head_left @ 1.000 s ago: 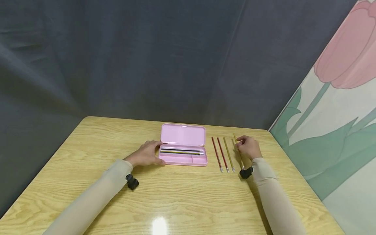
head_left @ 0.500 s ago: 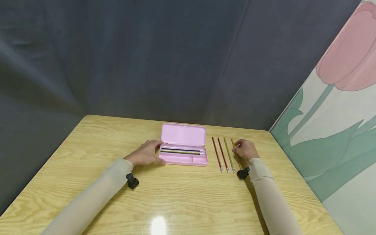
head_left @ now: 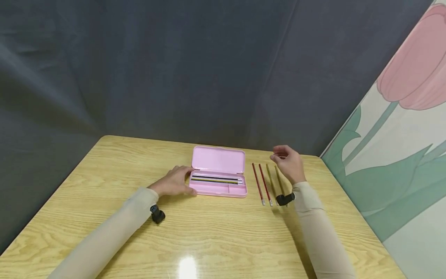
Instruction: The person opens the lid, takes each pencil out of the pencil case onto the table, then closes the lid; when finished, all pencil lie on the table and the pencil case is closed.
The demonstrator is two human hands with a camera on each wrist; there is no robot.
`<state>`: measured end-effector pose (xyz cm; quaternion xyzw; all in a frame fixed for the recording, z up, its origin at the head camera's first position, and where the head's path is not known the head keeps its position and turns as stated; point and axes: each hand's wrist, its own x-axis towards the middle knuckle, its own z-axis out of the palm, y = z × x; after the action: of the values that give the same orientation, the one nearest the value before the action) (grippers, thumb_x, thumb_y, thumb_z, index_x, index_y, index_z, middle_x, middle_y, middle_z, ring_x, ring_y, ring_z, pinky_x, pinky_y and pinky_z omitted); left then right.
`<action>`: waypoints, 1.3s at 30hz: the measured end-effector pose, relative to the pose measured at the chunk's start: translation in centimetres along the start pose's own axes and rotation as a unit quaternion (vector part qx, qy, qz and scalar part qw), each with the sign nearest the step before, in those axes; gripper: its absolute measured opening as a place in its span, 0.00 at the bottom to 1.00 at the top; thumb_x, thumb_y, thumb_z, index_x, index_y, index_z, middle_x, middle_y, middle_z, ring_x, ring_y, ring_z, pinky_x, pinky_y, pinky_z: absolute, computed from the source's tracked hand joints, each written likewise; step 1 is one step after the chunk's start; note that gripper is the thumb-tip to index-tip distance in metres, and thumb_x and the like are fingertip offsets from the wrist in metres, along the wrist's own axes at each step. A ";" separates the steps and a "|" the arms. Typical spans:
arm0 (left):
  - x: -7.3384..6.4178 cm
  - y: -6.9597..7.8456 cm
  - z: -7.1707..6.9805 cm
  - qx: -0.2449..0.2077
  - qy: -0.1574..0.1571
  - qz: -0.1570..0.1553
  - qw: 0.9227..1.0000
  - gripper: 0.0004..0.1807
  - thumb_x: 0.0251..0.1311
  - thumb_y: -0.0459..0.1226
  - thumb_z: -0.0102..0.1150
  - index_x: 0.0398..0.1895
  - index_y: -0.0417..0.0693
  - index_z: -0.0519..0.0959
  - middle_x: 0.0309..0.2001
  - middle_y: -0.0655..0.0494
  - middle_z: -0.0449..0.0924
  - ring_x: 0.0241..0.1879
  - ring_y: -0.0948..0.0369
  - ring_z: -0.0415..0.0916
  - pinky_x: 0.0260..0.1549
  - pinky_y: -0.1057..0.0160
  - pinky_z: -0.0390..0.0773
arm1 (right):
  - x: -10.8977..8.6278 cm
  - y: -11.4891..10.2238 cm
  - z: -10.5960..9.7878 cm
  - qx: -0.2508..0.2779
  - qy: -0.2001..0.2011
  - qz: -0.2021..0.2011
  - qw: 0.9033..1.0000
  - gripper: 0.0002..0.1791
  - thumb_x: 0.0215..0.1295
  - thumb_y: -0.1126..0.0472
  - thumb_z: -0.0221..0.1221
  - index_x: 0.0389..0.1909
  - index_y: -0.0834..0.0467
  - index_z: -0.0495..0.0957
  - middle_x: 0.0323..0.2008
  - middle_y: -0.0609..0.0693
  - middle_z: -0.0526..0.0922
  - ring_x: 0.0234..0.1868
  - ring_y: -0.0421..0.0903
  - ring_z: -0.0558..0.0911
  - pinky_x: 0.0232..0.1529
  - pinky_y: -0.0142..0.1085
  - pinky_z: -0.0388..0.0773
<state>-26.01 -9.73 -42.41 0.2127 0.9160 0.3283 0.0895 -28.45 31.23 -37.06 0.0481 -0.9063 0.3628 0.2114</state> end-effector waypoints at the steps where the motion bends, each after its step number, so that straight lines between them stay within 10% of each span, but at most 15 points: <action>1: 0.0 0.0 0.0 -0.003 -0.001 -0.004 1.000 0.52 0.49 0.52 0.78 0.75 0.44 0.64 0.73 0.42 0.66 0.71 0.43 0.61 0.72 0.38 0.62 | 0.0 -0.8 0.2 0.016 0.003 -0.010 1.000 0.14 0.67 0.58 0.65 0.52 0.57 0.82 0.46 0.57 0.88 0.47 0.52 0.86 0.51 0.41 0.84; 8: 0.1 0.1 0.4 -0.006 0.001 -0.010 1.000 0.51 0.50 0.51 0.77 0.75 0.45 0.64 0.74 0.43 0.66 0.72 0.44 0.61 0.72 0.39 0.62 | 0.2 -5.3 2.5 0.088 -0.018 -0.060 0.994 0.15 0.64 0.63 0.67 0.52 0.58 0.83 0.46 0.59 0.88 0.45 0.50 0.88 0.44 0.20 0.79; 19: 0.5 0.3 0.5 0.000 0.005 -0.001 1.000 0.52 0.48 0.52 0.78 0.75 0.45 0.65 0.73 0.43 0.67 0.70 0.44 0.63 0.71 0.39 0.63 | -0.4 -8.9 6.4 0.121 -0.098 -0.090 0.984 0.14 0.63 0.67 0.67 0.50 0.61 0.83 0.43 0.55 0.88 0.44 0.49 0.87 0.49 0.41 0.85; 39: 0.9 0.6 0.5 0.001 0.010 0.006 1.000 0.48 0.46 0.49 0.79 0.72 0.44 0.69 0.69 0.45 0.72 0.65 0.47 0.66 0.68 0.43 0.65 | -2.9 -8.9 13.6 -0.024 -0.260 -0.137 0.955 0.09 0.62 0.71 0.65 0.39 0.55 0.87 0.36 0.48 0.90 0.38 0.39 0.86 0.45 0.37 0.85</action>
<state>-26.41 -8.60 -42.43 0.2152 0.9157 0.3304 0.0778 -28.40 15.30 -41.40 0.2590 -0.9233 0.2832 0.0168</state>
